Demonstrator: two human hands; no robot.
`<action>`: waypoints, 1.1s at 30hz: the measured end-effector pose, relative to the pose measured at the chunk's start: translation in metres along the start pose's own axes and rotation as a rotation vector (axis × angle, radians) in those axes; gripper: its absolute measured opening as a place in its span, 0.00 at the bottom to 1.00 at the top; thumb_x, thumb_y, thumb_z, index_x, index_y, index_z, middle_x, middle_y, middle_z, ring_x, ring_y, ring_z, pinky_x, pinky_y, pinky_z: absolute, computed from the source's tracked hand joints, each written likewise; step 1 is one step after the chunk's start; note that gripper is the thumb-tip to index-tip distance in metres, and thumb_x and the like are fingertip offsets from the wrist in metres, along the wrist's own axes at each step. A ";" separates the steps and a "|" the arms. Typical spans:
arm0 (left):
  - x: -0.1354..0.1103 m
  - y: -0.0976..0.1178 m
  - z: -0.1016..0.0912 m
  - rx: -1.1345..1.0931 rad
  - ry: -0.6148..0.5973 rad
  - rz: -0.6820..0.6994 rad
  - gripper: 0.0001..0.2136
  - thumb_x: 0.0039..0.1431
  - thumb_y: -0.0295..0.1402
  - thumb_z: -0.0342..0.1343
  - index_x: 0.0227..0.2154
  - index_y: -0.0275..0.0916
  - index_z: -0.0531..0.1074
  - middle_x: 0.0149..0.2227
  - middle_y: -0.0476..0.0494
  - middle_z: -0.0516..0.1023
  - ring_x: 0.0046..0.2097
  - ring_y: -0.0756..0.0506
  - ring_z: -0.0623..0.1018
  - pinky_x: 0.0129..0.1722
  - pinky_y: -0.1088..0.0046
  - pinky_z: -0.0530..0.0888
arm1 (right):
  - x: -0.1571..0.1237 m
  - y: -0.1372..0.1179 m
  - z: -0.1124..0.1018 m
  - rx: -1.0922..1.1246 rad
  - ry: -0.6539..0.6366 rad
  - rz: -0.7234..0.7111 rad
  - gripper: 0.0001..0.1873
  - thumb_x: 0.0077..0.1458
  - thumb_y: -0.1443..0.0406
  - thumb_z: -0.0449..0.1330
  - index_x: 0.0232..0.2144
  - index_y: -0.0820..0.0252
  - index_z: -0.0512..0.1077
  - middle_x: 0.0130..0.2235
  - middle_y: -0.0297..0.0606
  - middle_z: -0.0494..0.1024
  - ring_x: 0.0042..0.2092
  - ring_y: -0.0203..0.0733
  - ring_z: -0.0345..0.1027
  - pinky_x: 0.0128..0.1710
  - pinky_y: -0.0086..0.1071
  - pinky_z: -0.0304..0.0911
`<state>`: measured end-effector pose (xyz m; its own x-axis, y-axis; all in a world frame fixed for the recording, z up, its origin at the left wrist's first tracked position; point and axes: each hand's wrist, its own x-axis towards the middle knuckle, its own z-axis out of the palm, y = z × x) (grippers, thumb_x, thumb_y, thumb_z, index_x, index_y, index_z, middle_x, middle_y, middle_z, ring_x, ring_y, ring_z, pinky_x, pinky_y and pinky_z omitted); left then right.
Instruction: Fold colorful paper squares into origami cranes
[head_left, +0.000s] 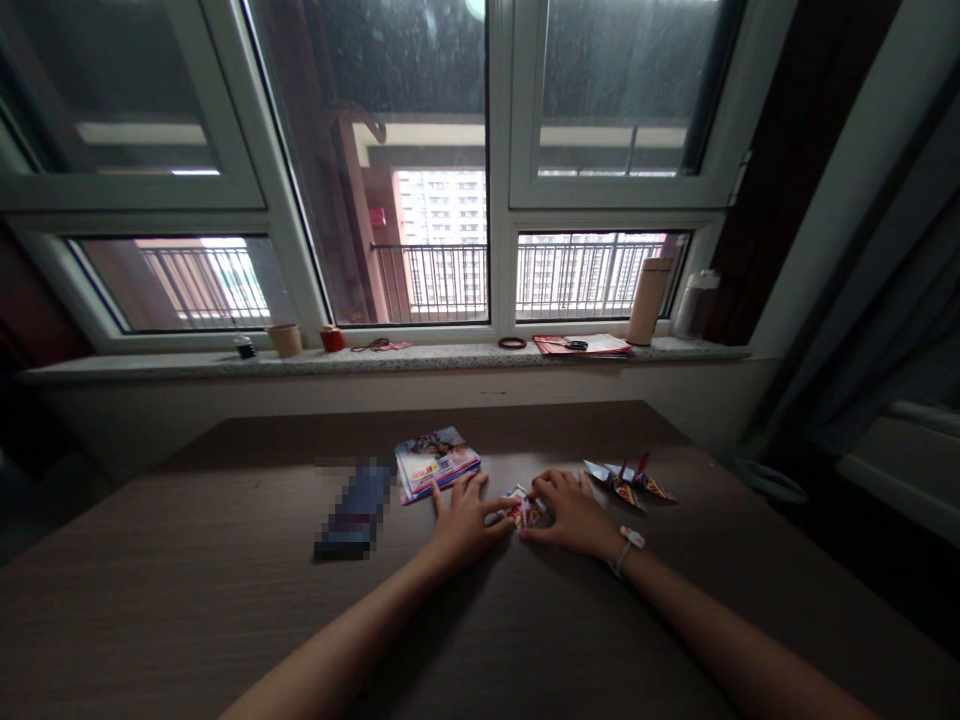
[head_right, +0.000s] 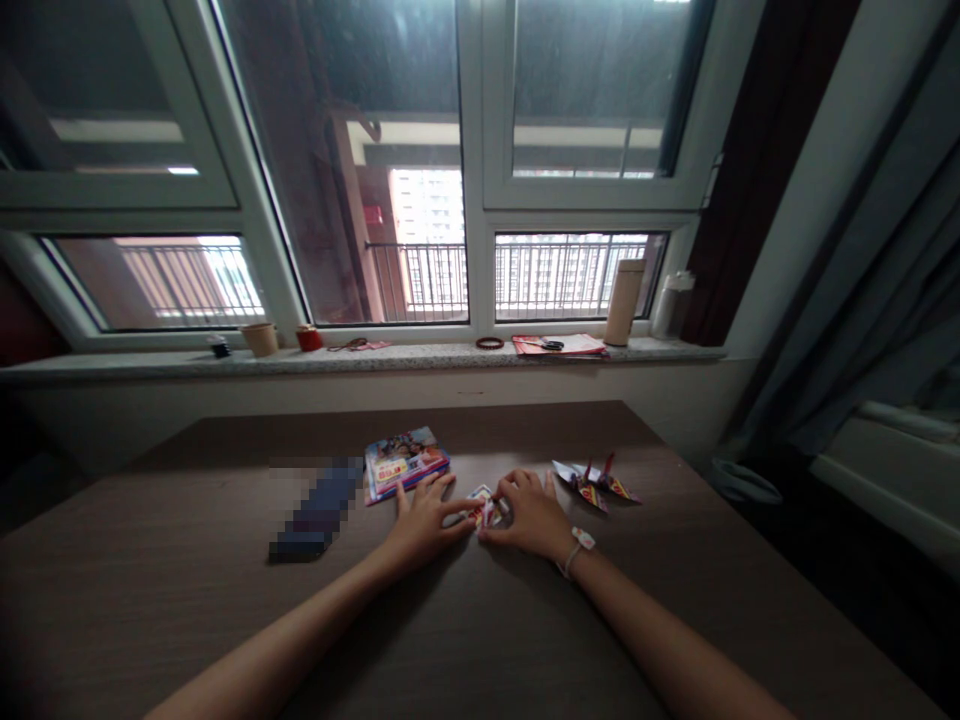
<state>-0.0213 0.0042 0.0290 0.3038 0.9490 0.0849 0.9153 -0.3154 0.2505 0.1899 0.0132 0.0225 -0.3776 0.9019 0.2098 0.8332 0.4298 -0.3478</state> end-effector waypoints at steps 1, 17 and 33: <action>0.000 0.000 0.000 0.000 0.002 0.002 0.16 0.59 0.52 0.52 0.50 0.68 0.70 0.65 0.48 0.58 0.66 0.31 0.53 0.57 0.31 0.35 | 0.000 0.000 0.000 0.007 0.000 0.003 0.31 0.42 0.41 0.63 0.44 0.50 0.70 0.51 0.39 0.68 0.56 0.53 0.57 0.62 0.60 0.35; 0.000 -0.003 0.003 -0.005 0.032 0.023 0.15 0.59 0.52 0.52 0.49 0.69 0.70 0.64 0.46 0.59 0.65 0.31 0.54 0.56 0.29 0.36 | 0.002 0.000 0.003 0.033 0.044 0.012 0.22 0.50 0.44 0.59 0.40 0.51 0.71 0.48 0.37 0.70 0.55 0.50 0.60 0.62 0.58 0.36; 0.001 -0.006 0.010 0.022 0.089 0.054 0.15 0.59 0.52 0.52 0.49 0.71 0.69 0.63 0.46 0.61 0.65 0.32 0.56 0.55 0.28 0.37 | -0.003 0.002 0.007 0.048 0.043 -0.003 0.28 0.46 0.43 0.62 0.45 0.49 0.69 0.52 0.39 0.68 0.57 0.52 0.57 0.62 0.60 0.35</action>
<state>-0.0241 0.0076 0.0180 0.3290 0.9263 0.1837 0.9040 -0.3652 0.2223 0.1899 0.0121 0.0145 -0.3612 0.8984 0.2499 0.8114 0.4348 -0.3906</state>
